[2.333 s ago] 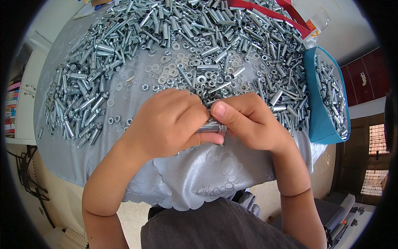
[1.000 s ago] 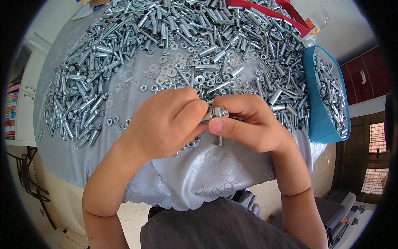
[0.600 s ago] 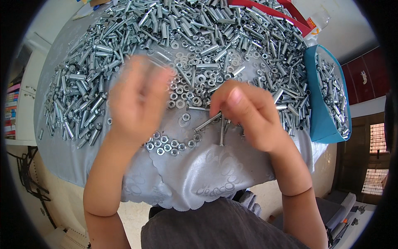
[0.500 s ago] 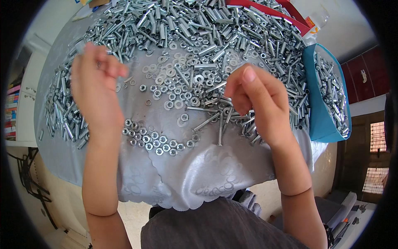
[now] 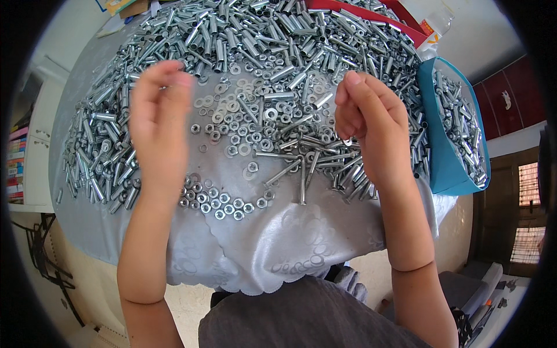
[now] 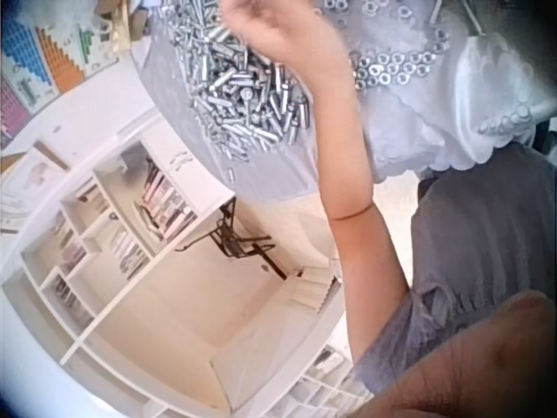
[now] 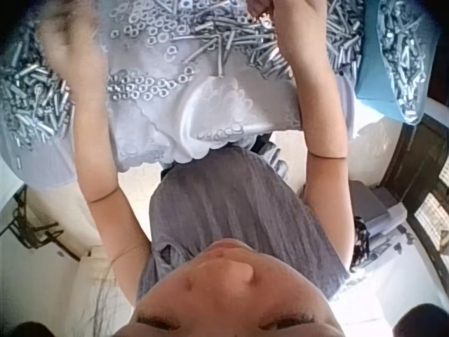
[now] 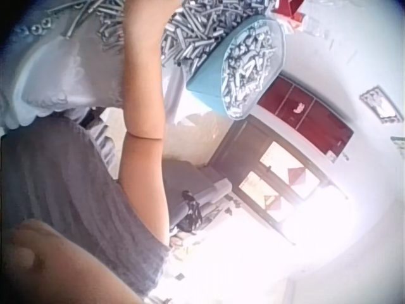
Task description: The person sits at a table covered with a large pile of metal bolts, nuts, and washers. They repeatedly pick up a bolt, slide a washer onto it, and then thread a nut onto the bolt by hand. The person continues this repetitive assembly process throughout the video, handling the hardware components one at a time.
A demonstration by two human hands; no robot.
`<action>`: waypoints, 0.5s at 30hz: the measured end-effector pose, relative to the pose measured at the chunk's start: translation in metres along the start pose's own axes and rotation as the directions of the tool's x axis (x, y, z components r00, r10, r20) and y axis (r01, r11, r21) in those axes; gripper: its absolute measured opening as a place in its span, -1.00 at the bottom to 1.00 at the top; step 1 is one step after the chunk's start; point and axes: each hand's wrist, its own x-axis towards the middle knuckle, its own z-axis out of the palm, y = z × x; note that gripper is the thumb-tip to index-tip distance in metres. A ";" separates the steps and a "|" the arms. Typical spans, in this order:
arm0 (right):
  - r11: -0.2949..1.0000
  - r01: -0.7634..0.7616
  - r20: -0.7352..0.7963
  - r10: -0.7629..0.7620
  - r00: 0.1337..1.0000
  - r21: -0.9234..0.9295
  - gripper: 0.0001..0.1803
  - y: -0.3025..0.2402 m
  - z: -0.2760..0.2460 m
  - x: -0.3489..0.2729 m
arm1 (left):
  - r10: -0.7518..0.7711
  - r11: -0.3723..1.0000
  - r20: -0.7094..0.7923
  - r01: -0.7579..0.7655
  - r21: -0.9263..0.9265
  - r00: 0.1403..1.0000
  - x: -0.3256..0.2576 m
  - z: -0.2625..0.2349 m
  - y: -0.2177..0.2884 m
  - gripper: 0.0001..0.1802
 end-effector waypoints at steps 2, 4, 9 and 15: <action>1.000 0.005 -0.001 -0.005 1.000 -0.025 -0.69 -0.003 0.000 0.001 | 0.299 0.928 0.287 -0.347 0.135 0.910 -0.010 0.009 0.003 -0.83; 0.999 0.010 -0.021 -0.011 1.000 -0.044 -0.69 -0.002 -0.003 0.004 | 0.331 0.856 0.553 -0.490 0.165 0.764 -0.017 0.011 0.010 -0.83; 0.770 0.154 -0.033 -0.222 0.975 -0.619 -0.76 0.007 -0.021 0.011 | 0.181 0.791 0.821 -0.576 0.205 0.541 -0.026 0.009 0.013 -0.76; 0.472 -0.013 -0.117 -0.192 0.974 -0.882 -0.77 0.004 -0.062 0.024 | 0.183 0.774 0.820 -0.594 0.221 0.542 -0.027 0.011 0.011 -0.82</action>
